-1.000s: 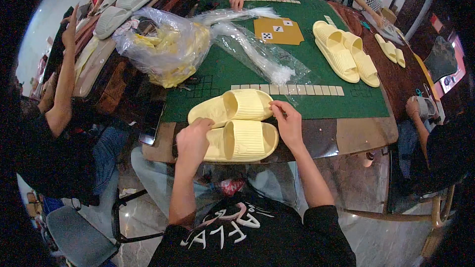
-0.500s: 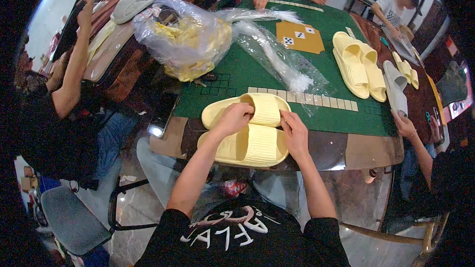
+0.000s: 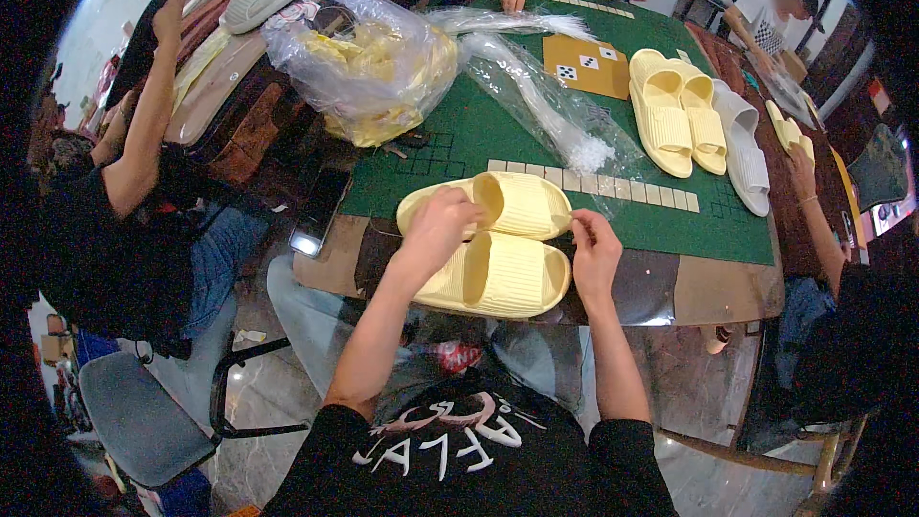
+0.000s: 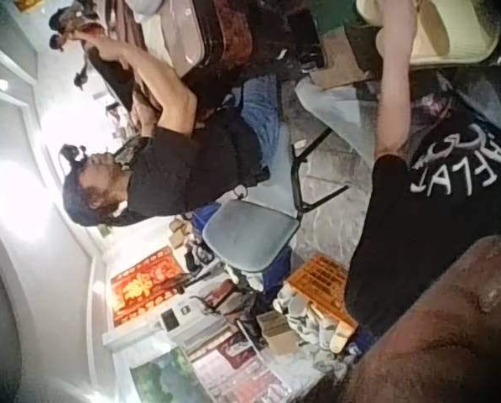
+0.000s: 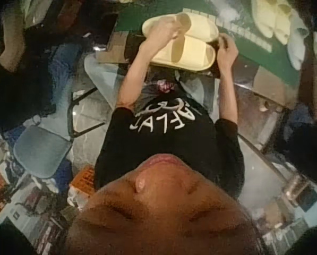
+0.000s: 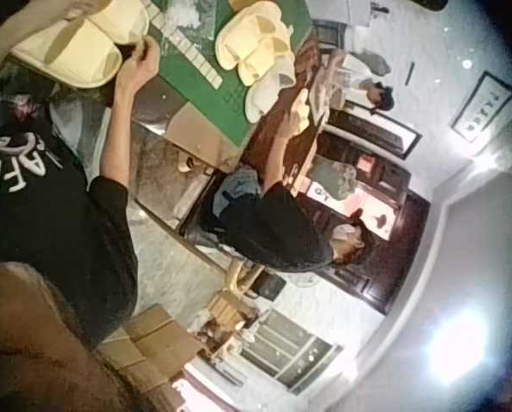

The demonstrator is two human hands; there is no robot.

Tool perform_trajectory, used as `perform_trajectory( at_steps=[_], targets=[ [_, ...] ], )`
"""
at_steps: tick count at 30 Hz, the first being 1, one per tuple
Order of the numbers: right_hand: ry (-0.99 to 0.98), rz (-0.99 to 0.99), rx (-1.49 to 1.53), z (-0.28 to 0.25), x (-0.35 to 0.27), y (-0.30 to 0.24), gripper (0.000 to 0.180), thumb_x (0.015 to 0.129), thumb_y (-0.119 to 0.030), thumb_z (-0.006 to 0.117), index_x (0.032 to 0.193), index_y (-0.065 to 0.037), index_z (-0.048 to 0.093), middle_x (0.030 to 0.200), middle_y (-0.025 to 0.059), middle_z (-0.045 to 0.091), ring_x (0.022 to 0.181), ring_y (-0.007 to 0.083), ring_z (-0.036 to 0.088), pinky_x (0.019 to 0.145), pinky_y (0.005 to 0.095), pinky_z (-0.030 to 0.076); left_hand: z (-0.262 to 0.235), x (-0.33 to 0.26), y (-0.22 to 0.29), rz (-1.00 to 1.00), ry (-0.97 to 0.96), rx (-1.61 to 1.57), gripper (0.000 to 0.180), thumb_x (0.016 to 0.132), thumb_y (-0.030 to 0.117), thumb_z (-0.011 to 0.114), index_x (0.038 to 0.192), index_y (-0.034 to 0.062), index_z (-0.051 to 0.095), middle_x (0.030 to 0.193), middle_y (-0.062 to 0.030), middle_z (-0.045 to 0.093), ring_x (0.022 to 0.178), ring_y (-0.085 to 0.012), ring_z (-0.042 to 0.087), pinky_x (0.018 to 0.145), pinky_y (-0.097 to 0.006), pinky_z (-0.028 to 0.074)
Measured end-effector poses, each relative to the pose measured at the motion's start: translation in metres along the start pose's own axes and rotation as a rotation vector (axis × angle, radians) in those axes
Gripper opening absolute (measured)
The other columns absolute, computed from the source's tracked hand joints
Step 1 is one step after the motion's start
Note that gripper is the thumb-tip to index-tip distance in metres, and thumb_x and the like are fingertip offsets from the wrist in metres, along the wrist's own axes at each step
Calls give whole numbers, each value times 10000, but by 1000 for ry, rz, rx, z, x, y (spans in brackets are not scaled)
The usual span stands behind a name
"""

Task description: The person pairs slippers together by hand, threading plastic fasteners through the shoes, turning them over, and touching their edges and soles.

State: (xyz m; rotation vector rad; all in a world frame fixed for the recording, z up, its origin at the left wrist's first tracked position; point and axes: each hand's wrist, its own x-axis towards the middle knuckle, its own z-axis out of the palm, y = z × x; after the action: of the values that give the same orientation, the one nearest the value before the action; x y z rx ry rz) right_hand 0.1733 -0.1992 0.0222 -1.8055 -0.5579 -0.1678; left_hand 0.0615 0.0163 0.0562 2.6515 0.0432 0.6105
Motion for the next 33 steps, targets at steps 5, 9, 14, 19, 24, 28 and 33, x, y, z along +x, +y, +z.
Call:
perform_trajectory(
  at_steps=[5, 9, 14, 19, 24, 28, 33],
  targets=[
    [-214, 391, 575, -26, 3, -8, 160, 844, -56, 518, 991, -6, 556, 727, -2, 516, 595, 78, 448, 546, 212, 347, -45, -23, -15, -74, 186, 220, 152, 732, 59, 558, 827, 47, 676, 822, -86, 574, 863, -248, 550, 776, -366, 451],
    [-333, 537, 949, -46, -6, -6, 110, 819, -34, 523, 919, 1, 554, 726, 23, 496, 574, 103, 420, 543, 221, 334, -72, -42, -20, -182, 240, 358, 147, 731, 40, 559, 819, 67, 674, 794, -68, 571, 835, -245, 554, 760, -373, 443],
    [-365, 489, 1085, -56, -10, -14, 78, 829, -57, 543, 850, 15, 564, 689, 27, 488, 572, 108, 417, 552, 242, 331, -73, -56, -28, -273, 218, 332, 102, 800, 48, 590, 849, 17, 674, 806, -117, 610, 783, -304, 578, 715, -394, 462],
    [-362, 460, 987, -53, -13, -8, 91, 828, -65, 551, 869, 13, 572, 694, 30, 491, 590, 107, 415, 552, 244, 317, -51, -42, -7, -426, 252, 28, 148, 874, 123, 562, 928, 3, 628, 897, -158, 612, 839, -348, 601, 705, -427, 482],
    [-373, 440, 975, -53, -16, -5, 128, 824, -62, 559, 898, 25, 614, 727, 45, 556, 602, 115, 460, 582, 244, 366, -32, -38, 3, -349, 91, -445, 177, 843, 101, 601, 971, -16, 635, 930, -166, 643, 842, -356, 616, 715, -379, 490],
    [-367, 454, 916, -52, -22, -7, 134, 830, -65, 569, 911, 26, 624, 727, 40, 565, 618, 115, 471, 583, 239, 369, -29, -35, 7, -385, 171, -538, 128, 850, 63, 592, 893, -41, 653, 759, -124, 657, 657, -231, 632, 621, -313, 500],
    [-402, 398, 742, -50, -25, -15, 203, 818, -110, 661, 958, 38, 652, 771, 46, 605, 653, 100, 507, 597, 224, 394, -56, -25, 20, -463, 397, -750, 120, 880, 2, 546, 946, -42, 636, 732, -91, 652, 599, -102, 599, 551, -236, 502]
  ],
)
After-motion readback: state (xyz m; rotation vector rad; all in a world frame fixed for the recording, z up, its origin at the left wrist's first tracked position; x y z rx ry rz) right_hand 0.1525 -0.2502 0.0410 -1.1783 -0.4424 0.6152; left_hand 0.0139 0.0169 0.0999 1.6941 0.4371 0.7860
